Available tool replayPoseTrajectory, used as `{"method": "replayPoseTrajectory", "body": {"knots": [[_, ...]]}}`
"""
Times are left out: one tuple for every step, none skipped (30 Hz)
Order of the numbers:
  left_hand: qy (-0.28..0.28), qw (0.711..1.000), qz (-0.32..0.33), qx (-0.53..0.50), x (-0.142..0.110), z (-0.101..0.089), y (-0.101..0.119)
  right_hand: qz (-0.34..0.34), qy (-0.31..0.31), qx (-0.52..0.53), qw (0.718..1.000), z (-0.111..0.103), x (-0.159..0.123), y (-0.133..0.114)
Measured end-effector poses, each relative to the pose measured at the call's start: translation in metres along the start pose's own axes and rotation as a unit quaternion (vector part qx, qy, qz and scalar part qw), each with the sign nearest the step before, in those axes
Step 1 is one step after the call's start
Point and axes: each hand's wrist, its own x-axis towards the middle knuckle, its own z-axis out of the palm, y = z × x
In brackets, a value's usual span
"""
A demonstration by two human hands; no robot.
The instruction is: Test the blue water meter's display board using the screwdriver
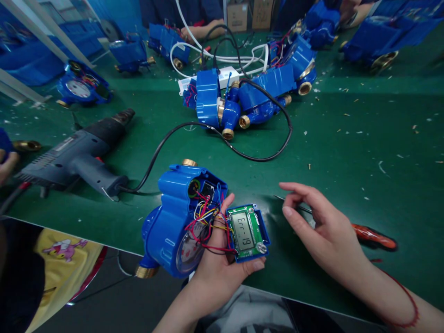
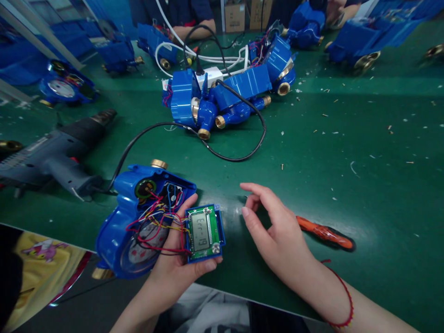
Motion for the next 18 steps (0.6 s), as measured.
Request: {"method": "replayPoseTrajectory", "body": {"knots": [[0.002, 1.000, -0.002, 0.000, -0.0002, -0.0002, -0.0005, 0.005, -0.020, 0.007, 1.000, 0.0007, -0.0010, -0.0006], [0.003, 1.000, -0.002, 0.001, -0.0004, -0.0006, -0.0013, 0.006, -0.037, 0.012, 0.999, 0.0017, -0.0020, -0.0011], [0.005, 1.000, 0.001, 0.004, -0.0006, -0.0011, -0.0023, 0.001, -0.049, 0.014, 0.999, 0.0027, -0.0029, -0.0015], [0.006, 1.000, 0.004, 0.007, -0.0007, -0.0016, -0.0034, -0.006, -0.056, 0.016, 0.998, 0.0039, -0.0036, -0.0017], [0.005, 1.000, 0.007, 0.007, -0.0007, -0.0021, -0.0044, -0.014, -0.060, 0.022, 0.998, 0.0051, -0.0042, -0.0020], [0.000, 1.000, 0.010, 0.005, -0.0006, -0.0025, -0.0053, -0.019, -0.067, 0.030, 0.997, 0.0061, -0.0045, -0.0021], [-0.007, 1.000, 0.013, 0.001, -0.0004, -0.0029, -0.0059, -0.024, -0.077, 0.043, 0.996, 0.0069, -0.0047, -0.0022], [-0.013, 1.000, 0.014, -0.004, -0.0001, -0.0033, -0.0064, -0.030, -0.088, 0.058, 0.994, 0.0073, -0.0048, -0.0022], [-0.021, 1.000, 0.016, -0.009, 0.0003, -0.0037, -0.0067, -0.037, -0.101, 0.073, 0.992, 0.0073, -0.0049, -0.0023], [-0.026, 0.999, 0.018, -0.011, 0.0007, -0.0041, -0.0068, -0.044, -0.114, 0.088, 0.989, 0.0068, -0.0050, -0.0024], [-0.029, 0.999, 0.020, -0.011, 0.0009, -0.0046, -0.0068, -0.049, -0.125, 0.102, 0.986, 0.0060, -0.0052, -0.0026], [-0.030, 0.999, 0.022, -0.010, 0.0011, -0.0052, -0.0067, -0.051, -0.137, 0.113, 0.983, 0.0050, -0.0055, -0.0030], [-0.033, 0.999, 0.024, -0.008, 0.0011, -0.0058, -0.0066, -0.052, -0.150, 0.121, 0.980, 0.0039, -0.0059, -0.0034], [-0.035, 0.999, 0.024, -0.005, 0.0010, -0.0065, -0.0063, -0.052, -0.165, 0.127, 0.977, 0.0028, -0.0064, -0.0039], [-0.041, 0.999, 0.026, -0.004, 0.0008, -0.0071, -0.0059, -0.053, -0.180, 0.129, 0.974, 0.0019, -0.0069, -0.0044], [-0.046, 0.999, 0.028, -0.004, 0.0006, -0.0076, -0.0055, -0.055, -0.195, 0.129, 0.971, 0.0012, -0.0075, -0.0049], [-0.052, 0.998, 0.032, -0.003, 0.0004, -0.0079, -0.0051, -0.057, -0.207, 0.126, 0.968, 0.0009, -0.0080, -0.0052], [-0.056, 0.998, 0.037, 0.001, 0.0002, -0.0081, -0.0048, -0.059, -0.216, 0.122, 0.967, 0.0008, -0.0085, -0.0053]]}}
